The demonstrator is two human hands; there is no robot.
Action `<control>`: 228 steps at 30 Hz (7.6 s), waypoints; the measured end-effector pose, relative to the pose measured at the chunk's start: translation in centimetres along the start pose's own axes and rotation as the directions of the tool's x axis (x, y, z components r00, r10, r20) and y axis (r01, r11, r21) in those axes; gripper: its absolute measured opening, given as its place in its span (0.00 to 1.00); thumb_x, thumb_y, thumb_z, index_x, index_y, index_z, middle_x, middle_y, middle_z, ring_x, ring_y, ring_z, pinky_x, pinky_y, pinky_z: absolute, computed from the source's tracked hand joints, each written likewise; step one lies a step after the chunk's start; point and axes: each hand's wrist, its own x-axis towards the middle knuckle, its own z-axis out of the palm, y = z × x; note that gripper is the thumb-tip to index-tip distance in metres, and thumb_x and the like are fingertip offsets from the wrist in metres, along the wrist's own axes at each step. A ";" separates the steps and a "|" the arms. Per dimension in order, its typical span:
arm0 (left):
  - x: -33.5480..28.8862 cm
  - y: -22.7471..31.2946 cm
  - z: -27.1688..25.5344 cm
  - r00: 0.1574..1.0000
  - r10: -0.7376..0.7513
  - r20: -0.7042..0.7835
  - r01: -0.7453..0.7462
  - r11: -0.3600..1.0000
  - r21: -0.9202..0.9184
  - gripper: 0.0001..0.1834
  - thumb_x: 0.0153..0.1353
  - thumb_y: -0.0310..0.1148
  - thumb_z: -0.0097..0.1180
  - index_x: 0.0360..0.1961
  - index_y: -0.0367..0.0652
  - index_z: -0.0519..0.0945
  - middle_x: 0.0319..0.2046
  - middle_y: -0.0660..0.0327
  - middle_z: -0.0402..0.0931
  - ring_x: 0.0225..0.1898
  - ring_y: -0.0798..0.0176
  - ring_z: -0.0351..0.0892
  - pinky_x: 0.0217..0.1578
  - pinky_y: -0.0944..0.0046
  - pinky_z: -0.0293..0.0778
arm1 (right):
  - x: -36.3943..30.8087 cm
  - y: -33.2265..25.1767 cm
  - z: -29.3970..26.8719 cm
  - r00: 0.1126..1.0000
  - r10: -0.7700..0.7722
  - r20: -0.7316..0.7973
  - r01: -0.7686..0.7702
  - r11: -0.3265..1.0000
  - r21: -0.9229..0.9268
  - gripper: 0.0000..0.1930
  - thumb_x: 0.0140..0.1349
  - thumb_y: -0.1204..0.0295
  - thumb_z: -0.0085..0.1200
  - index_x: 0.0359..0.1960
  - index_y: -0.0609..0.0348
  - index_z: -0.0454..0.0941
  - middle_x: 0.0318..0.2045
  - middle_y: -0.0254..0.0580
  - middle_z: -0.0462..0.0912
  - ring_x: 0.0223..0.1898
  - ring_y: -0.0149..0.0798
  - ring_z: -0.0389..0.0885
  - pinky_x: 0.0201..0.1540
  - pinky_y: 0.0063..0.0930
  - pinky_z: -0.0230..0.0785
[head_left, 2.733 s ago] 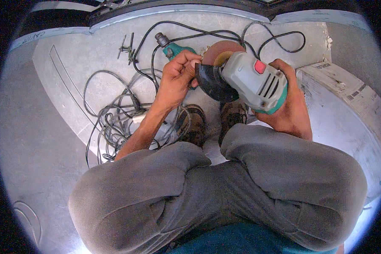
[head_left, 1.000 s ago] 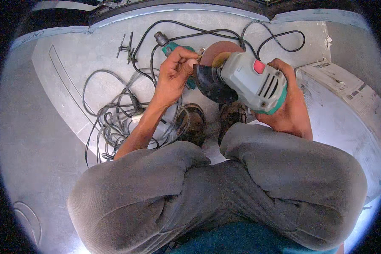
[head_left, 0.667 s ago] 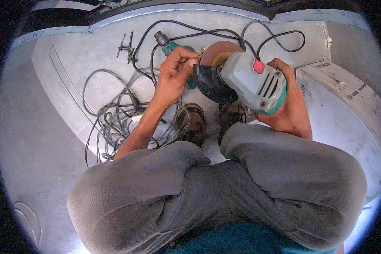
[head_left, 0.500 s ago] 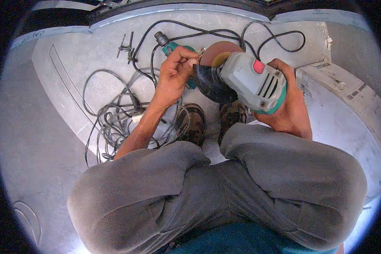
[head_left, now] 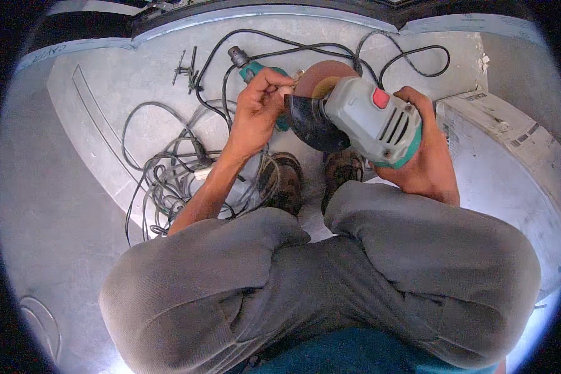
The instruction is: The camera wearer uses a handheld angle grinder to grind the tip of a drill bit.
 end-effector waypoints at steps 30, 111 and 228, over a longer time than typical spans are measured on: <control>-0.2 -0.2 -0.2 1.000 0.015 -0.024 -0.015 1.000 0.015 0.04 0.64 0.27 0.49 0.38 0.39 0.71 0.28 0.69 0.70 0.29 0.78 0.65 0.29 0.77 0.61 | 0.1 0.0 0.4 1.000 -0.002 -0.015 0.002 1.000 0.006 0.42 0.37 0.72 0.66 0.56 0.46 0.56 0.40 0.56 0.79 0.44 0.60 0.77 0.45 0.43 0.71; 0.1 -0.4 -1.4 0.999 -0.040 -0.023 0.036 0.989 -0.146 0.08 0.61 0.29 0.55 0.38 0.39 0.72 0.31 0.65 0.74 0.31 0.75 0.71 0.34 0.73 0.69 | 0.3 -0.2 0.6 1.000 0.016 0.005 -0.016 0.995 0.096 0.39 0.39 0.72 0.65 0.55 0.47 0.57 0.41 0.54 0.79 0.46 0.60 0.77 0.47 0.42 0.71; -0.5 0.9 -0.9 0.988 -0.156 0.003 0.155 0.985 -0.081 0.07 0.62 0.24 0.50 0.41 0.37 0.74 0.29 0.65 0.75 0.27 0.75 0.70 0.28 0.74 0.66 | 0.7 -0.2 0.9 0.998 -0.048 -0.027 0.048 0.999 0.001 0.40 0.39 0.71 0.66 0.56 0.47 0.56 0.38 0.54 0.80 0.42 0.60 0.78 0.45 0.44 0.71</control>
